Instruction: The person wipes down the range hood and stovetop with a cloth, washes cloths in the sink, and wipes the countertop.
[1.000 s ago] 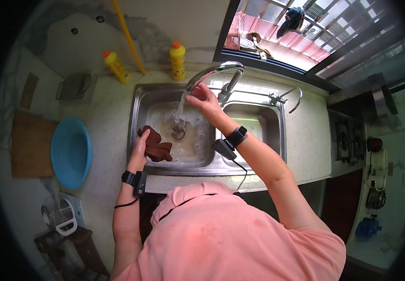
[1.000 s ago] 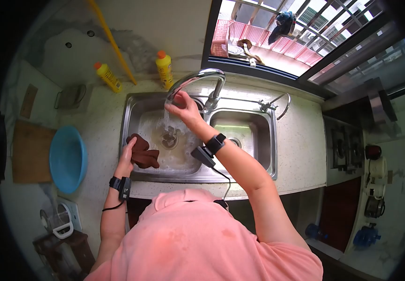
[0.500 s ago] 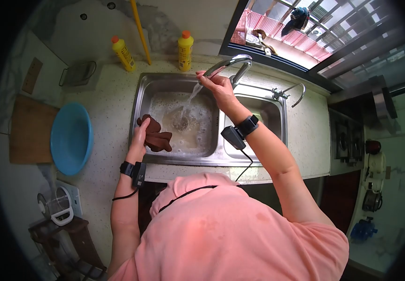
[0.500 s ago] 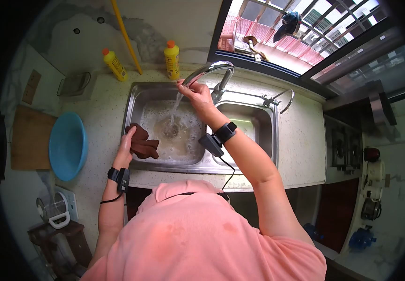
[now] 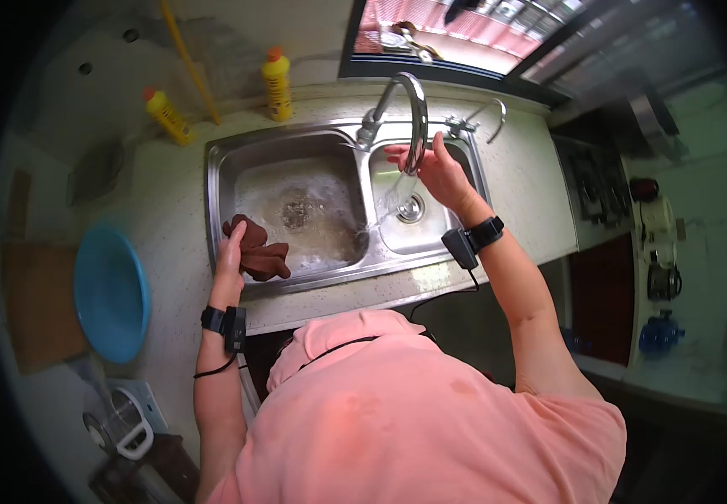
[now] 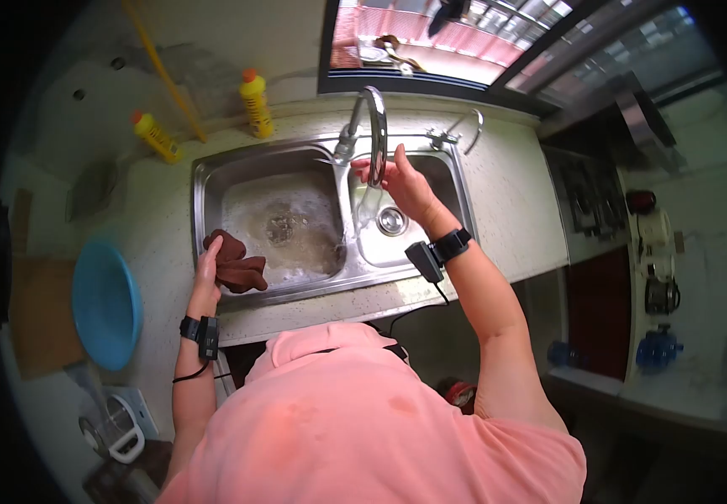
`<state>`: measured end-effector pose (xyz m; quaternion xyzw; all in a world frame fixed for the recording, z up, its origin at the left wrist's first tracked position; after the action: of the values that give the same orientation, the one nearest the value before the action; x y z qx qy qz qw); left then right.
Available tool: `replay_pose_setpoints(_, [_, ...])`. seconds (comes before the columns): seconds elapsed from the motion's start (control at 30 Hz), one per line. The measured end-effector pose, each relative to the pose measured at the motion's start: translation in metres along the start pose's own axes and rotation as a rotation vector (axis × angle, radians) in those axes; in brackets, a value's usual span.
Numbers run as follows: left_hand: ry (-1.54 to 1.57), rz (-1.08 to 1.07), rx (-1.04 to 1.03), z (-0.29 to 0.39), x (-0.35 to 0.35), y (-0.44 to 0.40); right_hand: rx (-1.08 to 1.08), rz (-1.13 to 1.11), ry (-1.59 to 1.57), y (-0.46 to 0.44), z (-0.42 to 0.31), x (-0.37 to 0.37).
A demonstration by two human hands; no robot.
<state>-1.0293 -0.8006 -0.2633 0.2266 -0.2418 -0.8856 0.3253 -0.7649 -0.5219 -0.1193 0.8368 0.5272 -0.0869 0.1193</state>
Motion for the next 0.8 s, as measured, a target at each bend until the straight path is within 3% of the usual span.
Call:
replay_pose_setpoints(0.27, [-0.030, -0.124, -0.001, 0.003, -0.034, 0.007, -0.041, 0.247, 0.031, 0.015, -0.017, 0.089])
replay_pose_setpoints(0.43, [0.015, -0.115, -0.046, 0.003, -0.052, 0.025, -0.040, 0.290, -0.011, 0.009, -0.020, 0.101])
replay_pose_setpoints(0.53, [0.057, -0.091, -0.049, -0.008, -0.063, 0.034, 0.032, 0.165, -0.070, 0.003, 0.001, 0.116])
replay_pose_setpoints(0.67, [0.149, -0.033, -0.031, -0.033, -0.100, 0.034, -0.322, 0.372, -0.023, 0.028, 0.059, 0.137])
replay_pose_setpoints(0.8, [0.154, -0.085, -0.005, -0.052, -0.170, 0.035, -0.454, 0.282, -0.049, 0.021, 0.123, 0.138])
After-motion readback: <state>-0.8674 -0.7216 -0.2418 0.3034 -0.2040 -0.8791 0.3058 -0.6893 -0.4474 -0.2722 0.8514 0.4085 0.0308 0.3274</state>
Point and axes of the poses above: each hand's wrist, its own y-axis away from the middle knuckle, its own x-axis out of the back of the hand, z = x × y, the point moved 9 cm from there along -y, towards the middle knuckle, and after that the axes turned 5 degrees about -z, right-handed, at the moved point
